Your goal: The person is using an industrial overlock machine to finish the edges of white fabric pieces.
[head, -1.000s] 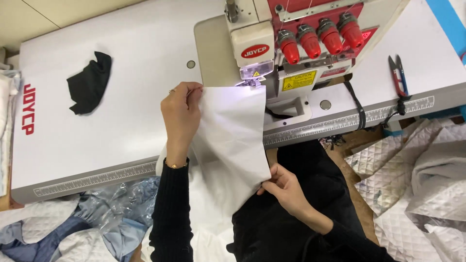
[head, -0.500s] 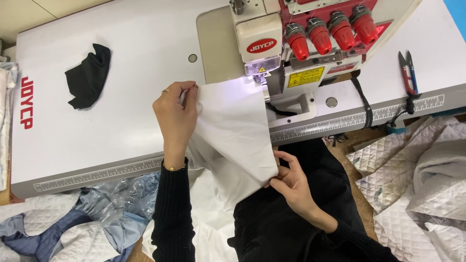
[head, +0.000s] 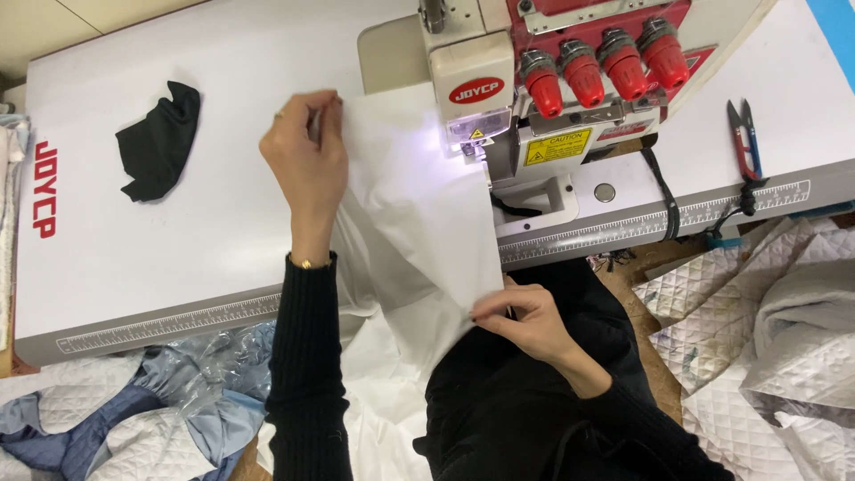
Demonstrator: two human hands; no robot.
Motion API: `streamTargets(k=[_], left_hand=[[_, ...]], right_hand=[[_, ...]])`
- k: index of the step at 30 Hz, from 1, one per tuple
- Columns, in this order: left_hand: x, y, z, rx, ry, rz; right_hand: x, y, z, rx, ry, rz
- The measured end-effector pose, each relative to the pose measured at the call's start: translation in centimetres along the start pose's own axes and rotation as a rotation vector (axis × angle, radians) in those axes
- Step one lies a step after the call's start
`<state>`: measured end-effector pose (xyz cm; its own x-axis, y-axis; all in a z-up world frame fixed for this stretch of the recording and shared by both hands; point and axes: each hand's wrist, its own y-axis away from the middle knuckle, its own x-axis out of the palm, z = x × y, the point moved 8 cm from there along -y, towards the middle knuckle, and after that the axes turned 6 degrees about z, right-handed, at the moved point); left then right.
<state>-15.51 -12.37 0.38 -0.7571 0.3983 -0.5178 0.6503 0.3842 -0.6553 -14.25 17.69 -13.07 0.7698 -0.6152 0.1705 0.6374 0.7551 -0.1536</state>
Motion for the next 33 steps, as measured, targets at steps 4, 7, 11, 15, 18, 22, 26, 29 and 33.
streamTargets(k=[4, 7, 11, 15, 18, 22, 26, 29, 33], left_hand=[[0.9, -2.6, 0.4, 0.021, -0.012, 0.006], [1.6, -4.2, 1.1, 0.06, -0.027, -0.014], [2.4, -6.0, 2.7, 0.087, -0.049, -0.055], [3.2, -8.1, 4.4, 0.101, -0.054, -0.074], [3.7, -9.8, 5.0, 0.141, -0.085, -0.1], [5.0, -12.1, 8.4, 0.133, -0.15, -0.136], [5.4, -12.6, 10.4, 0.11, -0.267, -0.164], [5.4, -12.2, 10.6, 0.073, -0.346, -0.173], [4.7, -10.9, 10.5, 0.034, -0.426, -0.184]], right_hand=[[0.6, -0.8, -0.4, 0.015, 0.053, 0.122], [0.9, -1.3, -0.6, -0.01, -0.032, 0.161], [0.9, -1.7, -1.2, -0.002, -0.066, 0.177], [0.8, -2.0, -1.8, 0.045, -0.027, 0.169], [0.6, -2.1, -2.4, 0.058, -0.014, 0.161], [0.6, -2.3, -3.0, 0.068, -0.055, 0.188], [0.8, -3.9, -1.2, -0.064, -0.088, 0.152], [0.9, -4.7, -0.7, -0.067, -0.066, 0.159], [0.6, -5.2, -1.3, -0.079, -0.058, 0.149]])
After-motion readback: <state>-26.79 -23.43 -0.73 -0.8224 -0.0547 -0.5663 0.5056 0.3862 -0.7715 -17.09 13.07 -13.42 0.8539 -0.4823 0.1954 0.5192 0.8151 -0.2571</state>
